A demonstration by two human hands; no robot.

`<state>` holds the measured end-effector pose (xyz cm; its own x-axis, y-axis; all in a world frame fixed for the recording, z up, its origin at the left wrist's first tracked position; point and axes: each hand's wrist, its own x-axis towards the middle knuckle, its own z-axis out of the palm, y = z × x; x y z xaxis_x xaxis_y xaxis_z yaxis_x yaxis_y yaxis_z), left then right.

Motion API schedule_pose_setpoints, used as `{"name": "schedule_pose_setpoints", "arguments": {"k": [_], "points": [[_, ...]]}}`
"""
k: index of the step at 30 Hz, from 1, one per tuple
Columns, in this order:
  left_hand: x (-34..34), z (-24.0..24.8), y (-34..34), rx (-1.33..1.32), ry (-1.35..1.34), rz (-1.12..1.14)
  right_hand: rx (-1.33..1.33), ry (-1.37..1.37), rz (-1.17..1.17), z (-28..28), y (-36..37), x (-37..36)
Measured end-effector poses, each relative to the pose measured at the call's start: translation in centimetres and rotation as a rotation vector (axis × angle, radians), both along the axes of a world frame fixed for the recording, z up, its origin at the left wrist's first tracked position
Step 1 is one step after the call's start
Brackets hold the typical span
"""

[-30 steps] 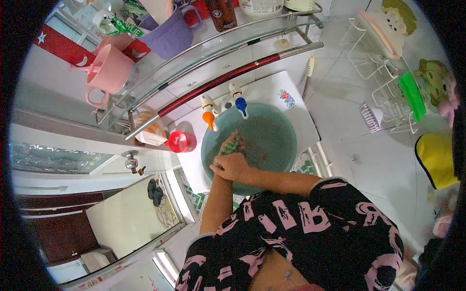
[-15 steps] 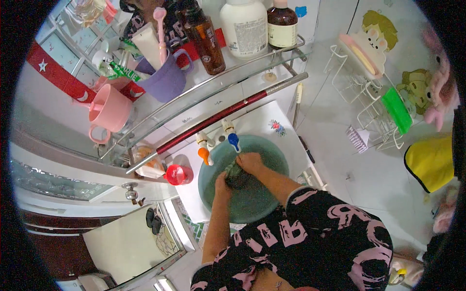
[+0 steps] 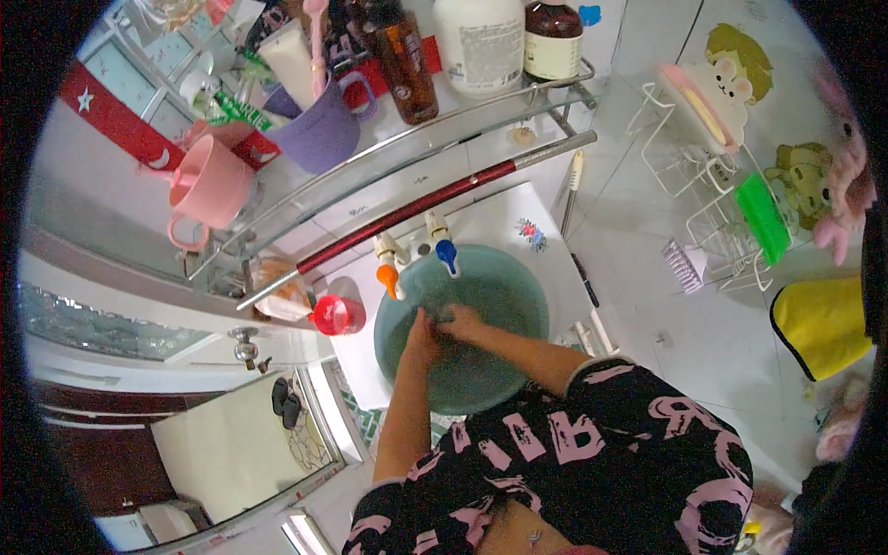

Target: The person washes a cloth in a basin, scrubs a plastic basin and a bathroom sink by hand with the cloth, and then rinses both with water.

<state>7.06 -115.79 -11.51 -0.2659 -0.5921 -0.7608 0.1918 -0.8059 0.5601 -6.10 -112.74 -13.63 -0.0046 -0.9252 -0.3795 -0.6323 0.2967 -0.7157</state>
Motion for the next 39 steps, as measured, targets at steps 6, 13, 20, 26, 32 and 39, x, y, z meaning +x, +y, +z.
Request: {"name": "schedule_pose_setpoints", "arguments": {"k": [6, 13, 20, 26, 32, 39], "points": [[2.6, 1.4, 1.2, 0.117, 0.559, 0.166, -0.196, -0.204, 0.020, 17.2, 5.1, 6.5], [-0.7, 2.5, 2.9, -0.341, 0.332, -0.083, -0.678, 0.142, 0.060, 12.4, 2.5, 5.1], [-0.2, 3.8, 3.4, -0.619, -0.016, -0.171, -0.297, 0.432, 0.227, 9.9, -2.0, -3.0], [1.1, 0.8, 0.6, -0.356, -0.400, 0.012, 0.033, 0.458, -0.112, 4.8, -2.7, -3.1], [2.5, -5.4, 1.7, -0.832, -1.027, -1.294, -0.185, 0.544, 0.474, 2.8, -1.3, -4.2], [3.4, -6.0, 1.2, -0.845, -1.077, -1.081, -0.033, 0.438, 0.417, 2.9, 0.7, -3.3]]}}
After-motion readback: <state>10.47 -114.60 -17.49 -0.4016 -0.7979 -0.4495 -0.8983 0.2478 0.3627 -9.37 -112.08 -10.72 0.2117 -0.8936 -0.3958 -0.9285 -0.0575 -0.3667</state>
